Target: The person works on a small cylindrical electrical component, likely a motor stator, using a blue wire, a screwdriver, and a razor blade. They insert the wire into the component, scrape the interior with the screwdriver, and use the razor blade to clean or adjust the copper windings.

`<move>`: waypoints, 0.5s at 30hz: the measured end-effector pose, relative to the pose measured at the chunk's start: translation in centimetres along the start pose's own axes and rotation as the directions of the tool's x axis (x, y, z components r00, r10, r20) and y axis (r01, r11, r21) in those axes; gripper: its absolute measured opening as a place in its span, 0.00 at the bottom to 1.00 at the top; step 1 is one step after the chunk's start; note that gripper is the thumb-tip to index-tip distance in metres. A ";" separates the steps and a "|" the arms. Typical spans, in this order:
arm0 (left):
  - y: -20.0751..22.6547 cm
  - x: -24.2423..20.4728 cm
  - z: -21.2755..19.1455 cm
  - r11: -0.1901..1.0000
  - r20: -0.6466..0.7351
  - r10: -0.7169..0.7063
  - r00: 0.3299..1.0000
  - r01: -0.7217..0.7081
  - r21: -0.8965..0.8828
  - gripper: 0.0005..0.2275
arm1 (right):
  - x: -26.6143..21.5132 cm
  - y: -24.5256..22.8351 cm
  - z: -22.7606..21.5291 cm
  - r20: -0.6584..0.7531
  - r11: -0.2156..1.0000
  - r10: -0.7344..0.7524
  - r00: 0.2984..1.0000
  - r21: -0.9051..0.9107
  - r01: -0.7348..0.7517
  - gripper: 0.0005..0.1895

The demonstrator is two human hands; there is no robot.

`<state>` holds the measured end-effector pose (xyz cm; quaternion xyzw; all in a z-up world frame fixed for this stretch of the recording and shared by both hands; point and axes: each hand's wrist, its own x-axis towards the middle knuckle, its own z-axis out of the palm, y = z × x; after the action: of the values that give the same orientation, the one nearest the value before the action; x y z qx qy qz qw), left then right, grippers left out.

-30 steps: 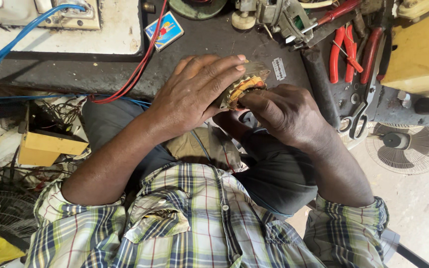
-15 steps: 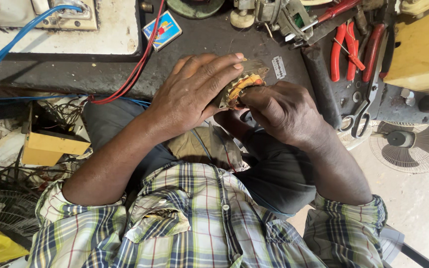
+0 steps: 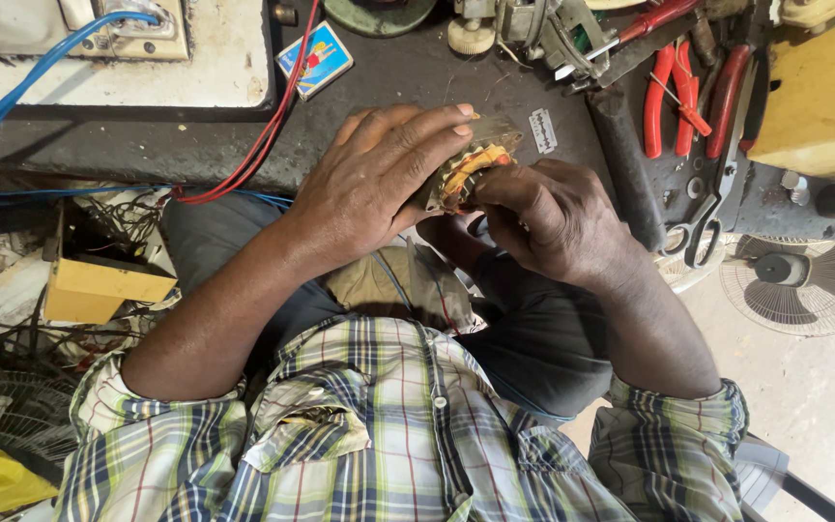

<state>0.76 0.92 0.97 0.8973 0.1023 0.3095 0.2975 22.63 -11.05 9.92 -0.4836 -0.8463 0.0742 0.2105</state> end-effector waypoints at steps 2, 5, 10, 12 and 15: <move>0.0 0.0 0.1 1.000 -0.017 0.005 1.000 -0.005 -0.005 0.43 | 0.0 -0.1 0.0 -0.001 1.000 0.009 1.000 0.023 -0.009 0.26; 0.0 0.1 0.1 1.000 -0.011 0.002 1.000 -0.002 -0.013 0.43 | -0.2 -0.1 0.1 -0.009 1.000 0.014 1.000 0.026 -0.014 0.25; 0.4 0.1 -0.3 1.000 0.015 -0.015 1.000 0.015 0.009 0.41 | -0.5 0.0 0.4 -0.032 0.999 0.006 0.999 0.054 -0.005 0.24; 0.5 0.2 -0.5 1.000 0.017 -0.008 1.000 0.008 0.017 0.40 | -0.7 0.0 0.6 -0.040 0.998 0.017 0.999 0.056 -0.015 0.23; 0.6 0.2 -0.6 1.000 0.000 0.001 1.000 -0.001 -0.020 0.39 | -1.0 0.0 0.8 -0.044 0.997 0.049 0.998 0.066 -0.046 0.22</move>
<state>0.58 0.78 1.84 0.8945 0.0986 0.3107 0.3062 22.80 -11.84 8.93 -0.4981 -0.8267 0.0958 0.2434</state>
